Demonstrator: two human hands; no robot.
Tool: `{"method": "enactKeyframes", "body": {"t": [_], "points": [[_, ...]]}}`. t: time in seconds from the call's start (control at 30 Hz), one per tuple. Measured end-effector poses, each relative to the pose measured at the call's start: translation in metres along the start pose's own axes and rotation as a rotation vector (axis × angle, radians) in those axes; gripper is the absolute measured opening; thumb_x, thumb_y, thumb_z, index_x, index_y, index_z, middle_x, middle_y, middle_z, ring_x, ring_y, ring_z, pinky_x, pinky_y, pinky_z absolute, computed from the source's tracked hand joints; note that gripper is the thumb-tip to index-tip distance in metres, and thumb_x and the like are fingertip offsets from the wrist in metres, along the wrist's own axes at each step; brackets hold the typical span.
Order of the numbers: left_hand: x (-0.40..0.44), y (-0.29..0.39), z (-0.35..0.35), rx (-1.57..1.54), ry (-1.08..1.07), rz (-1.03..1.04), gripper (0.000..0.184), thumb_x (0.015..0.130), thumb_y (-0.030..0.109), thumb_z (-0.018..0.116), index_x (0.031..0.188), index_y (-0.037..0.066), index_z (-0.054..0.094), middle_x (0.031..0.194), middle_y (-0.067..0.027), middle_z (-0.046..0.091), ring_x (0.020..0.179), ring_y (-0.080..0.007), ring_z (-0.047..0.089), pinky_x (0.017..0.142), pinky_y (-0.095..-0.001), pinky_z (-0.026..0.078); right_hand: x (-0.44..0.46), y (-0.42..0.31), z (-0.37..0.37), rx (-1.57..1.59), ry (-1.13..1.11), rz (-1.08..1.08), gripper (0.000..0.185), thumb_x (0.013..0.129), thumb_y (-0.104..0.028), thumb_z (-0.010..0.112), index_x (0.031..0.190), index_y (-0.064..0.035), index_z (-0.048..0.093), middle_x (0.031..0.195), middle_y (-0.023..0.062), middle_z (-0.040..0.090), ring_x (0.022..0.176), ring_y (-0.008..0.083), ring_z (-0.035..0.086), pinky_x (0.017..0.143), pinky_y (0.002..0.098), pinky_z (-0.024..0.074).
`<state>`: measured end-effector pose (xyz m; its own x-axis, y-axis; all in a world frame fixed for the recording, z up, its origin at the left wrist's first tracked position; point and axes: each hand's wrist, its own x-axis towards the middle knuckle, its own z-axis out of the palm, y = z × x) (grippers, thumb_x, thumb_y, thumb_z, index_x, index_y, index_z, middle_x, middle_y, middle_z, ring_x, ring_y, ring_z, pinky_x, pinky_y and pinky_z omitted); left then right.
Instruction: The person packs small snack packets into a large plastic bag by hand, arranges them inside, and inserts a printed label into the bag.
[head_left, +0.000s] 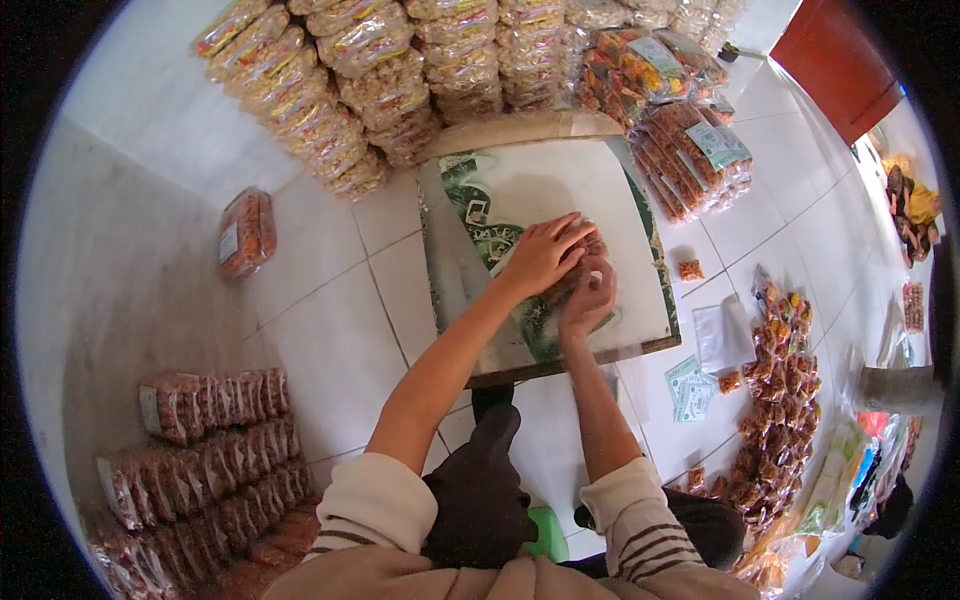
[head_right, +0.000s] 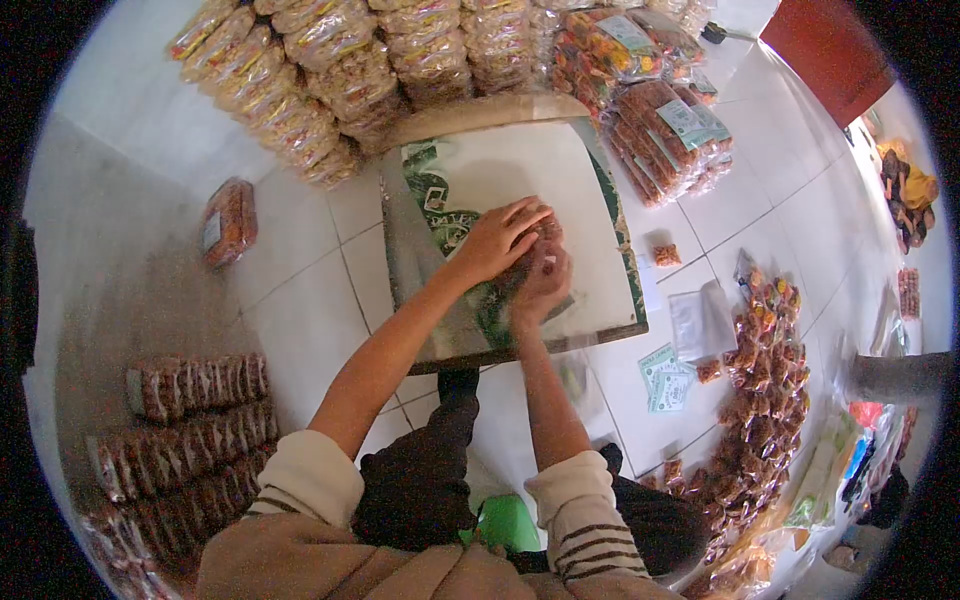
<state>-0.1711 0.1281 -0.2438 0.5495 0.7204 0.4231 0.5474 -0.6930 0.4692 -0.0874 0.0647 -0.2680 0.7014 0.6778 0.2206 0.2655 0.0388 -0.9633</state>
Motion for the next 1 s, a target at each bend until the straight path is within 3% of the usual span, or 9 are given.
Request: {"method": "enactKeyframes", "body": {"t": [0.13, 0.23, 0.33, 0.47, 0.57, 0.63, 0.83, 0.97, 1.0], "points": [[0.006, 0.003, 0.003, 0.057, 0.015, -0.044, 0.04, 0.087, 0.022, 0.047, 0.127, 0.021, 0.041, 0.131, -0.0064, 0.037, 0.114, -0.0282, 0.041, 0.094, -0.0465, 0.032, -0.002, 0.011, -0.013, -0.206, -0.025, -0.311, 0.009, 0.078, 0.002, 0.057, 0.087, -0.0015, 0.056, 0.1, 0.0104, 0.053, 0.083, 0.0192, 0.057, 0.066, 0.0288, 0.048], [0.006, 0.011, 0.009, 0.316, 0.104, -0.051, 0.041, 0.087, 0.021, 0.046, 0.128, 0.018, 0.039, 0.136, -0.0048, 0.03, 0.122, -0.0265, 0.032, 0.096, -0.0551, 0.025, 0.003, 0.004, -0.015, -0.171, -0.125, -0.259, 0.016, 0.078, 0.005, 0.053, 0.093, -0.0007, 0.054, 0.104, 0.0112, 0.051, 0.089, 0.0199, 0.055, 0.071, 0.0287, 0.0481], [0.01, 0.01, 0.01, 0.267, 0.017, -0.002, 0.044, 0.087, 0.019, 0.045, 0.129, 0.013, 0.037, 0.139, -0.0029, 0.024, 0.128, -0.0246, 0.022, 0.097, -0.0604, 0.018, 0.003, 0.003, -0.009, -0.092, -0.113, -0.254, 0.025, 0.078, -0.001, 0.058, 0.103, 0.0008, 0.055, 0.103, 0.0117, 0.051, 0.087, 0.0222, 0.056, 0.069, 0.03, 0.0475], [0.014, 0.009, 0.014, 0.3, -0.003, 0.025, 0.046, 0.086, 0.018, 0.045, 0.129, 0.008, 0.035, 0.14, -0.0032, 0.024, 0.13, -0.0234, 0.02, 0.099, -0.0593, 0.015, -0.004, 0.001, -0.026, -0.013, -0.131, 0.006, 0.044, 0.08, 0.008, 0.049, 0.122, -0.0039, 0.042, 0.114, 0.0128, 0.046, 0.097, 0.0201, 0.052, 0.073, 0.0275, 0.0483], [0.015, 0.009, 0.015, 0.326, -0.016, 0.066, 0.046, 0.085, 0.019, 0.045, 0.129, 0.008, 0.035, 0.139, -0.0037, 0.026, 0.13, -0.0228, 0.021, 0.1, -0.0581, 0.016, 0.009, 0.007, -0.028, 0.005, -0.331, -0.072, 0.049, 0.082, 0.007, 0.047, 0.128, -0.0068, 0.038, 0.119, 0.0139, 0.042, 0.1, 0.021, 0.051, 0.073, 0.0277, 0.0494], [0.017, 0.005, 0.016, 0.215, -0.052, 0.115, 0.047, 0.085, 0.02, 0.045, 0.13, 0.009, 0.033, 0.138, -0.0039, 0.028, 0.129, -0.0221, 0.022, 0.1, -0.0557, 0.019, 0.02, 0.011, -0.021, 0.12, -0.341, -0.355, 0.05, 0.083, 0.007, 0.042, 0.131, -0.0078, 0.035, 0.121, 0.0143, 0.041, 0.103, 0.0226, 0.049, 0.077, 0.028, 0.0484], [0.024, -0.001, 0.011, 0.233, -0.114, 0.237, 0.051, 0.085, 0.021, 0.044, 0.133, 0.011, 0.029, 0.138, -0.0029, 0.029, 0.128, -0.0216, 0.025, 0.1, -0.0539, 0.021, 0.023, 0.021, -0.015, -0.161, -0.293, -0.373, 0.054, 0.082, 0.006, 0.043, 0.132, -0.0109, 0.034, 0.122, 0.0141, 0.039, 0.1, 0.0237, 0.05, 0.079, 0.0284, 0.0472], [0.019, 0.003, 0.005, 0.305, -0.086, 0.174, 0.054, 0.084, 0.023, 0.048, 0.133, 0.011, 0.03, 0.137, -0.0061, 0.03, 0.127, -0.0246, 0.026, 0.1, -0.0532, 0.022, 0.02, 0.023, -0.025, -0.087, -0.319, -0.33, 0.053, 0.079, 0.003, 0.051, 0.129, -0.0093, 0.039, 0.121, 0.0151, 0.04, 0.094, 0.0227, 0.052, 0.078, 0.0283, 0.0469], [0.012, -0.001, 0.007, 0.192, 0.094, -0.024, 0.053, 0.085, 0.024, 0.047, 0.133, 0.01, 0.028, 0.137, -0.0088, 0.029, 0.127, -0.0258, 0.025, 0.1, -0.0509, 0.022, 0.014, 0.024, -0.034, -0.065, -0.343, -0.222, 0.054, 0.077, 0.003, 0.054, 0.128, -0.0082, 0.039, 0.12, 0.0157, 0.04, 0.094, 0.0236, 0.051, 0.079, 0.0301, 0.0456]]}}
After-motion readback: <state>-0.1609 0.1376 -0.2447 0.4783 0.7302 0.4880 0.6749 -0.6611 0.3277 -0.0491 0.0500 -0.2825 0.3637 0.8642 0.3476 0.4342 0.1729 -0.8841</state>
